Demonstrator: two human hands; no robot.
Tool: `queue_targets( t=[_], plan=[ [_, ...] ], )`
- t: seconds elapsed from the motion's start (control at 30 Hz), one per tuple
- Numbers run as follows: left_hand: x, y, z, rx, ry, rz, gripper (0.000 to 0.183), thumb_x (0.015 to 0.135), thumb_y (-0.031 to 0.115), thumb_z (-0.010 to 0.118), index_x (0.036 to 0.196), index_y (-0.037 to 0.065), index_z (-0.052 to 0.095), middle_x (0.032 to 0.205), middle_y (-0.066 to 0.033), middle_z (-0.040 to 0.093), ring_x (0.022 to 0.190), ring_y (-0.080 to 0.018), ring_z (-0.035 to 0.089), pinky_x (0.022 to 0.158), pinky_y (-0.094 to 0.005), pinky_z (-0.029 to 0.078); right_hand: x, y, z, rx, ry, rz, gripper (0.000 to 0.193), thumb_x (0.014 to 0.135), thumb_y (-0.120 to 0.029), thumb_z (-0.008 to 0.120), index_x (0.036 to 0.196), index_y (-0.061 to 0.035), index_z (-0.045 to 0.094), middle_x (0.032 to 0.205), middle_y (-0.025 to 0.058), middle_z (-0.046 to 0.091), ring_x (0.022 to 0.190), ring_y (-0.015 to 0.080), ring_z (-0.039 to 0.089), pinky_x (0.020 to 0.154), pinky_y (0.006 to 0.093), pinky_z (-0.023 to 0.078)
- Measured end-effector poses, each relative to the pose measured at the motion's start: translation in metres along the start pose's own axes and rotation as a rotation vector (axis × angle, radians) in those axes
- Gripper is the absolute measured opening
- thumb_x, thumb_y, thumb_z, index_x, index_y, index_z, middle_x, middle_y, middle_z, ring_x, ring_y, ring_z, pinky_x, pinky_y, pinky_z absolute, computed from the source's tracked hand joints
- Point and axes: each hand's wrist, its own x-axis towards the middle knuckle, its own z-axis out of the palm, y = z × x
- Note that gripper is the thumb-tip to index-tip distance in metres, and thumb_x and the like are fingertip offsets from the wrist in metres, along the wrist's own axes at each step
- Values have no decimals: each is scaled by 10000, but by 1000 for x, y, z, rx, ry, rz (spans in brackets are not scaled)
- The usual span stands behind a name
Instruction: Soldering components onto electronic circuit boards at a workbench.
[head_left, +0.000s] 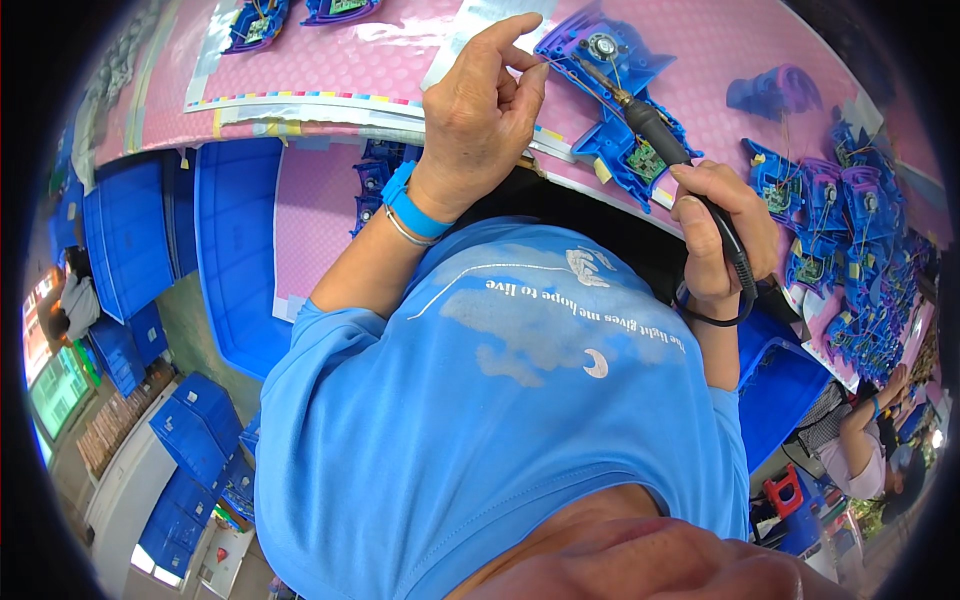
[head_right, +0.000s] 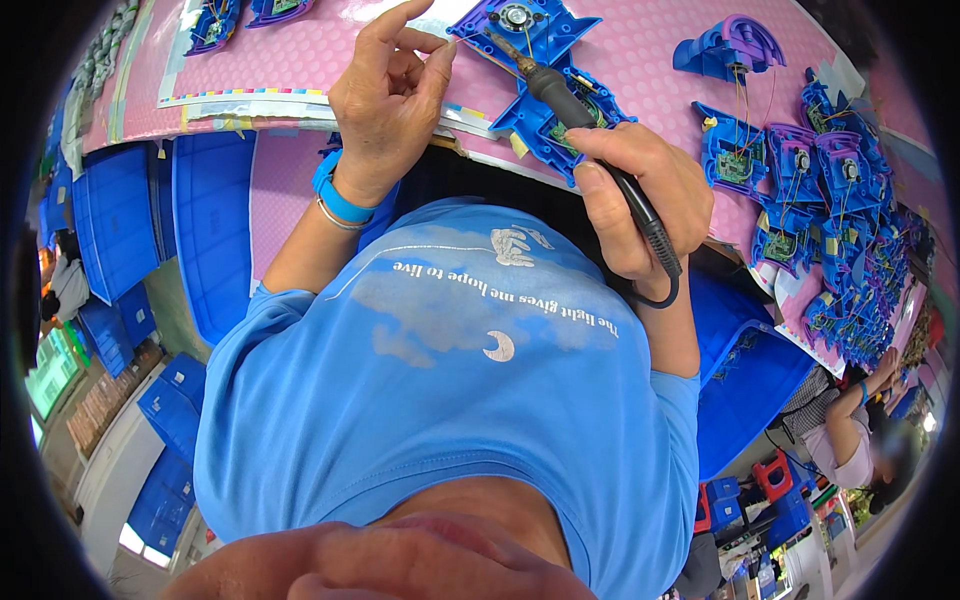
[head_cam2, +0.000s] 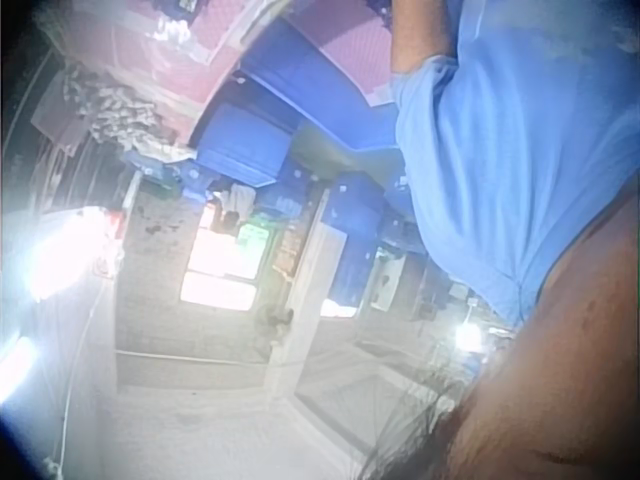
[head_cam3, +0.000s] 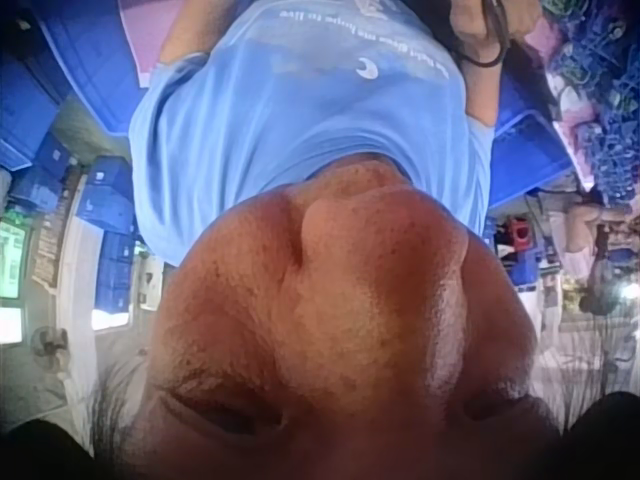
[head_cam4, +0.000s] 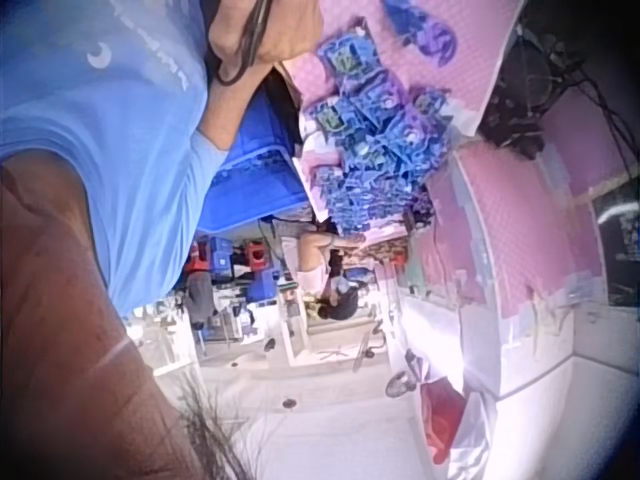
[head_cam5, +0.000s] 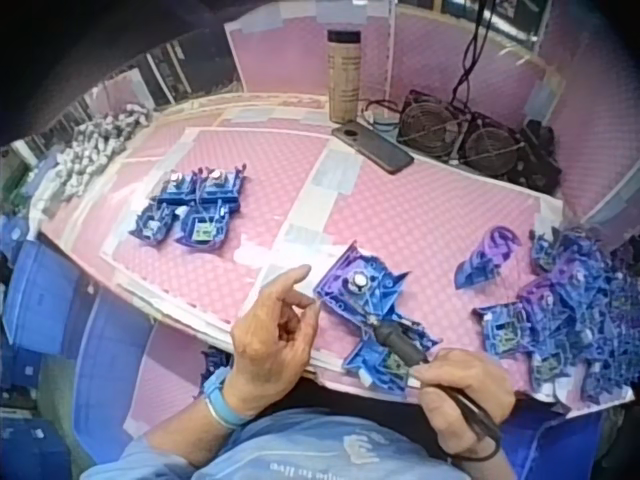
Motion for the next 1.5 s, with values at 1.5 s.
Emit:
queue_targets(
  t=[1.5],
  plan=[
    [22,-30,-24,217,-221,631,223,804,61,731,1022,82,687,1015,-40,689,725,-173,711,529,-269,537,-3,-9,-6,134,38,-5,230,865,-53,635,1046,84,674,716,127,634,615,177,583,596,293,460]
  ],
)
